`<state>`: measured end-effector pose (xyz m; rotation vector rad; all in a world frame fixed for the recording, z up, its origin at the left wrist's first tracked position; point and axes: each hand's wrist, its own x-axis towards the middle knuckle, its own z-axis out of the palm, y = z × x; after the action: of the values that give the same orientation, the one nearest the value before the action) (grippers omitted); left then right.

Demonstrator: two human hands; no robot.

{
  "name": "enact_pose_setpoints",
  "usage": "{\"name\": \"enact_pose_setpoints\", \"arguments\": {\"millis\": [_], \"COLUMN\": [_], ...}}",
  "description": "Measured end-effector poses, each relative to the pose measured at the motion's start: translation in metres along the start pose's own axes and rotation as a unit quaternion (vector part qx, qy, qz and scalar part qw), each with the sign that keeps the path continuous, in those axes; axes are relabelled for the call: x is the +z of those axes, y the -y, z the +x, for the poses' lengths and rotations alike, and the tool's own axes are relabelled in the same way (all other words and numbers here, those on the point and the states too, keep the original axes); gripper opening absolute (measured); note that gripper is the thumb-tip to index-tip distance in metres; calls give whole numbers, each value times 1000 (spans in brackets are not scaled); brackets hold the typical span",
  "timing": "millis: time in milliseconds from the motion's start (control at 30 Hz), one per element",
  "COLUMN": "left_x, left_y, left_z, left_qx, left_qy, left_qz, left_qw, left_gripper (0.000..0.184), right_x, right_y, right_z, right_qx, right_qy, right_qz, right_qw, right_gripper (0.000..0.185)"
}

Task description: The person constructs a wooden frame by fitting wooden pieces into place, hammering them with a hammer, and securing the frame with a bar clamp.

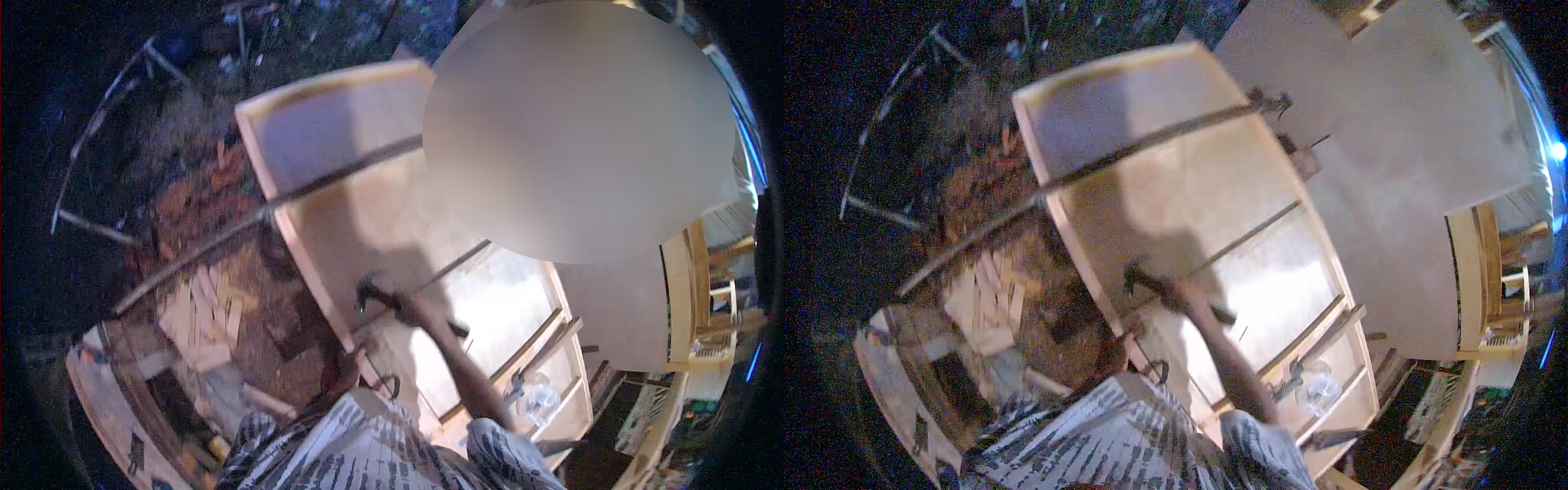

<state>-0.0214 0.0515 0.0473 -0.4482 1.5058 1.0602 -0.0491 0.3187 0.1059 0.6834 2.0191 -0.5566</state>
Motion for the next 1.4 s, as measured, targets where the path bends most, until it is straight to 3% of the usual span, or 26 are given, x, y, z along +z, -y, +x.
{"name": "enact_pose_setpoints", "arguments": {"millis": [33,67,200,300,367,400,533,567,633,700,767,867,967,1033,1067,1100,1133,1167,1233,1267,1400], "left_x": [0,-2,5,10,17,17,11,7,-5,-13,-25,-42,-57,-67,-71,-76,-83,-90,-101,-111,-132], "left_y": [-3,-8,-24,-17,-19,-15,0,1,6,12,16,24,24,28,31,34,33,32,35,30,18], "left_z": [2,1,-13,-23,-28,-28,-35,-37,-39,-39,-37,-26,-14,-4,2,7,8,9,17,20,30], "left_qx": [-7,-9,-5,-5,-1,-3,-8,-10,-17,-30,-40,-64,-84,-98,-104,-111,-116,-120,-128,-132,-146], "left_qy": [12,25,65,85,95,102,106,106,109,107,109,114,125,135,140,145,149,153,158,160,170], "left_qz": [4,6,19,31,43,50,64,68,79,85,91,98,104,103,103,102,102,102,99,107,138], "left_qw": [1000,1000,998,996,995,994,992,992,991,990,989,987,983,981,979,978,977,976,974,972,965], "left_gripper": [50,51,53,54,55,56,58,58,59,60,61,62,64,65,65,66,66,67,68,68,70], "right_x": [21,27,112,154,168,179,206,217,241,248,252,211,212,228,251,245,272,269,225,240,242], "right_y": [-15,-14,-62,-97,-110,-114,-118,-118,-116,-116,-100,-41,-6,6,17,40,39,56,106,113,122], "right_z": [-14,-59,-166,-222,-250,-261,-260,-256,-247,-248,-243,-253,-221,-192,-172,-165,-140,-139,-155,-140,-126], "right_qx": [24,64,217,253,264,246,311,305,301,292,306,256,178,11,-5,24,-7,-8,57,77,75], "right_qy": [-20,-101,-215,-214,-161,-202,-165,-169,-282,-288,-361,-380,-356,-387,-410,-349,-293,-284,-214,-218,-220], "right_qz": [74,184,280,285,259,256,235,234,235,218,192,124,139,124,189,263,329,321,228,179,208], "right_qw": [997,976,910,900,915,913,906,907,880,885,860,880,907,913,892,899,898,903,948,956,950], "right_gripper": [37,40,43,43,44,47,48,48,45,40,36,39,39,37,37,44,63,63,81,94,92]}}
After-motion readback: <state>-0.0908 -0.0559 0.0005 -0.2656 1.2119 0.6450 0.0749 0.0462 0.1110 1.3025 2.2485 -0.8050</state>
